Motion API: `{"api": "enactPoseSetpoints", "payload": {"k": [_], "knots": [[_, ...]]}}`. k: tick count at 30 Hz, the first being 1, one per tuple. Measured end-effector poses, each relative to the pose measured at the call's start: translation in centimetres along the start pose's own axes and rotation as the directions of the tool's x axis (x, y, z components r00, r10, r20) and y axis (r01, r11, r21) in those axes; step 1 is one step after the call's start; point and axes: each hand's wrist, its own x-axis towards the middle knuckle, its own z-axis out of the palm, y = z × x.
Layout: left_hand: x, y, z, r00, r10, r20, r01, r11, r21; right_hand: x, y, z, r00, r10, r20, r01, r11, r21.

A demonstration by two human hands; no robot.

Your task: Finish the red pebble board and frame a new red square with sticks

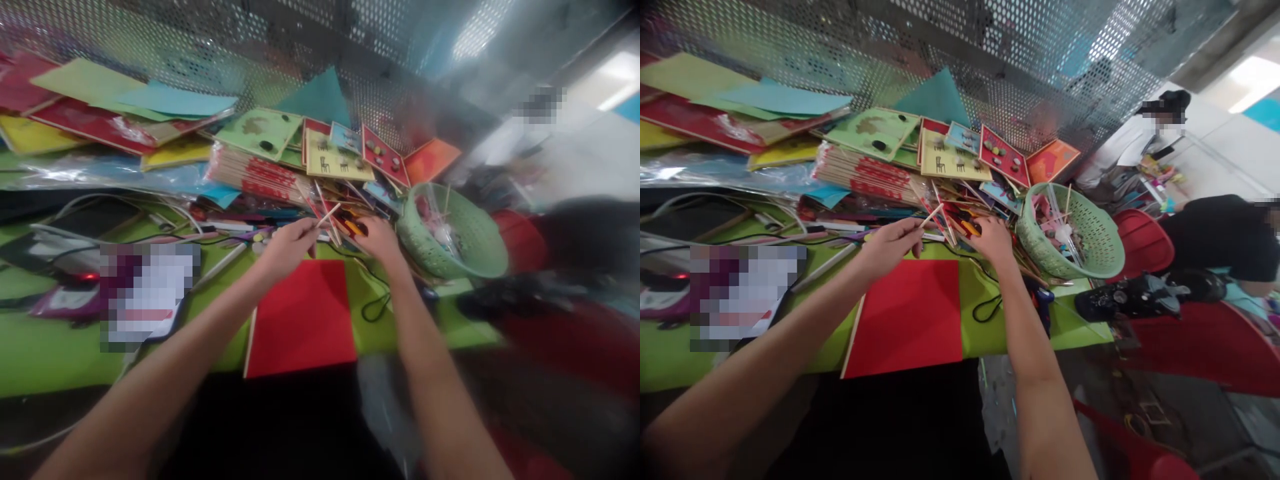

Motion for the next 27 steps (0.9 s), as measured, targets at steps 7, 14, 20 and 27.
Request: {"api": "enactPoseSetpoints", "payload": {"k": [7, 14, 20, 27], "knots": [[0.0, -2.0, -0.3, 0.995, -0.056, -0.077, 0.044, 0.987, -0.156, -0.3, -0.6, -0.8, 0.944, 0.112, -0.311, -0.099, 0.994, 0.056], [-0.8, -1.6, -0.6, 0.989, -0.069, -0.129, 0.038, 0.972, -0.233, -1.4, -2.1, -3.0, 0.844, 0.344, -0.412, 0.011, 0.757, 0.653], [-0.9, -1.6, 0.0, 0.995, 0.023, -0.092, -0.043, 0.973, -0.225, -3.5, -8.1, -3.1, 0.957, 0.287, 0.043, -0.08, 0.12, 0.99], [-1.4, -1.2, -0.1, 0.999, 0.037, -0.011, -0.038, 0.971, -0.237, -4.7, -9.3, -3.4, 0.977, -0.016, 0.212, -0.213, -0.107, 0.971]]}}
